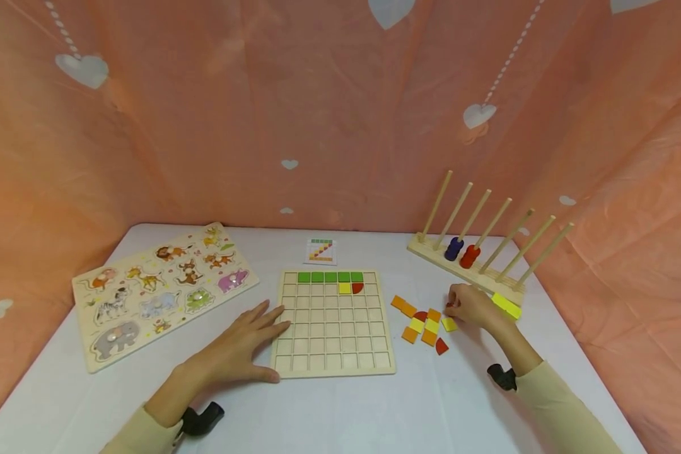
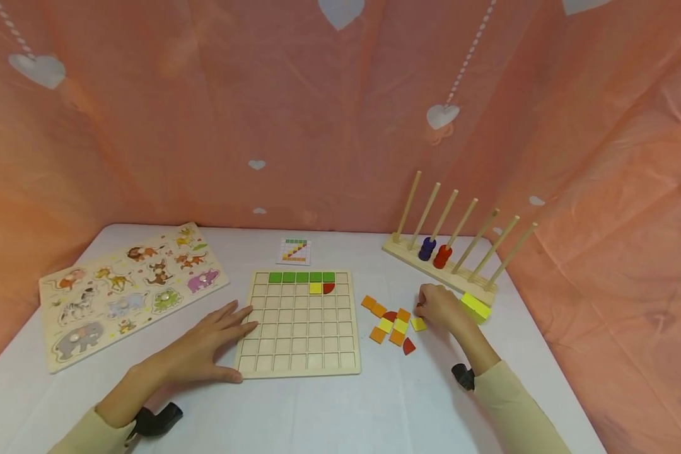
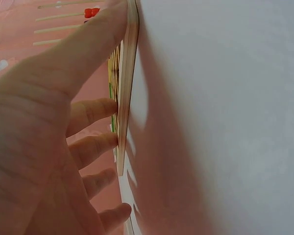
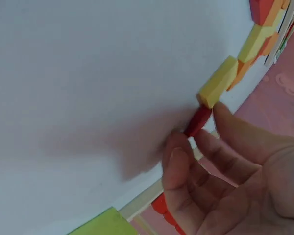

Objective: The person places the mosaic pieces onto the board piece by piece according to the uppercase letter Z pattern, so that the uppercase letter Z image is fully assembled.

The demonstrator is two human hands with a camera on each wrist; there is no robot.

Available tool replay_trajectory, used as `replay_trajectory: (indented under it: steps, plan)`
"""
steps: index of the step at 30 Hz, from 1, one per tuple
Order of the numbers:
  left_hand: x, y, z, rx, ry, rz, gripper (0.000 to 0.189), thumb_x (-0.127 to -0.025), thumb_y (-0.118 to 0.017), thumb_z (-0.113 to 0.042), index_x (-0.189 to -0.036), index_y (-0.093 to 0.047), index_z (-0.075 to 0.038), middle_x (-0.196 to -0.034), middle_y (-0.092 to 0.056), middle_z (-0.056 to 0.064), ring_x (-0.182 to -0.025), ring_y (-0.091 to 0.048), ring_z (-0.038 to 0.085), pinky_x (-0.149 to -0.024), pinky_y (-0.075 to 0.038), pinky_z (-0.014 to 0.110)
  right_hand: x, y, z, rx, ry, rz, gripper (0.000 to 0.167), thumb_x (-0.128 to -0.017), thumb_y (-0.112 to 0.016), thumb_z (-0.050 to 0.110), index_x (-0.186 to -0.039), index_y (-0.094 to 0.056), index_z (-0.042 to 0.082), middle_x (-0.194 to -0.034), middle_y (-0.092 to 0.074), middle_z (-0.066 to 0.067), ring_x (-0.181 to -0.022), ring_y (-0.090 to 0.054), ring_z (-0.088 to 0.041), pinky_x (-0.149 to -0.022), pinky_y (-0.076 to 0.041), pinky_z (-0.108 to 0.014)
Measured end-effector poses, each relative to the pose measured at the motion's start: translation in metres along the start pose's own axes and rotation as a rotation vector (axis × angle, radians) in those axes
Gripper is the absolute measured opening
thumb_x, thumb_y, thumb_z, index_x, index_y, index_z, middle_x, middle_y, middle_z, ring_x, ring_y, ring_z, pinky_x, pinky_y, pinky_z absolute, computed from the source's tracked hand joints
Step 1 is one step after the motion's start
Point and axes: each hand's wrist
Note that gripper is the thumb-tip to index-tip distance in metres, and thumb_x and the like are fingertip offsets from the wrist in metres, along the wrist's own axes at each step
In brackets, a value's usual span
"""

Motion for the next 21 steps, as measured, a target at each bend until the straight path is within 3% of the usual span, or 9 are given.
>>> replay_trajectory:
  steps: [7,13,18,21]
  plan:
    - [0.000,0.000,0.000,-0.004,-0.018,-0.020,0.094,-0.074,-0.078,-0.060,-0.145,-0.051,-0.006,-0.159,-0.032,0.019,-0.147,-0.015,0.047,-0.116,-0.017,0.065,-0.001,-0.004,0.003,-0.008,0.093,-0.025,0.015,-0.081,-0.071,-0.009,-0.092,-0.065,-0.002,-0.081,-0.059,-0.008,-0.075,-0.052,-0.024,-0.069,-0.050,-0.038]
    - [0.001,-0.001,0.000,0.000,-0.027,-0.029,0.093,-0.074,-0.079,-0.060,-0.144,-0.052,-0.005,-0.158,-0.033,0.020,-0.147,-0.017,0.048,-0.114,-0.018,0.066,-0.003,-0.009,0.004,-0.052,0.038,-0.073,0.017,-0.086,-0.074,0.003,-0.096,-0.063,-0.006,-0.082,-0.059,-0.009,-0.074,-0.052,-0.023,-0.069,-0.049,-0.036]
    - [0.000,0.000,0.000,-0.002,-0.020,-0.018,0.094,-0.074,-0.079,-0.059,-0.145,-0.051,-0.005,-0.159,-0.032,0.019,-0.147,-0.016,0.047,-0.115,-0.017,0.065,-0.006,-0.011,0.003,-0.087,0.019,-0.075,0.015,-0.084,-0.074,-0.003,-0.090,-0.060,-0.004,-0.077,-0.056,-0.007,-0.071,-0.050,-0.022,-0.066,-0.046,-0.033]
    - [0.000,0.001,-0.001,-0.006,-0.021,-0.020,0.094,-0.074,-0.078,-0.060,-0.145,-0.051,-0.005,-0.158,-0.032,0.020,-0.147,-0.016,0.047,-0.115,-0.017,0.065,-0.010,-0.012,0.004,-0.114,0.052,-0.107,0.016,-0.083,-0.074,-0.007,-0.089,-0.059,-0.004,-0.077,-0.055,-0.008,-0.072,-0.050,-0.022,-0.066,-0.047,-0.032]
Point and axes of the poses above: each hand's wrist, its own x-axis away from the middle knuckle, its own y-axis out of the back of the hand, z = x × y
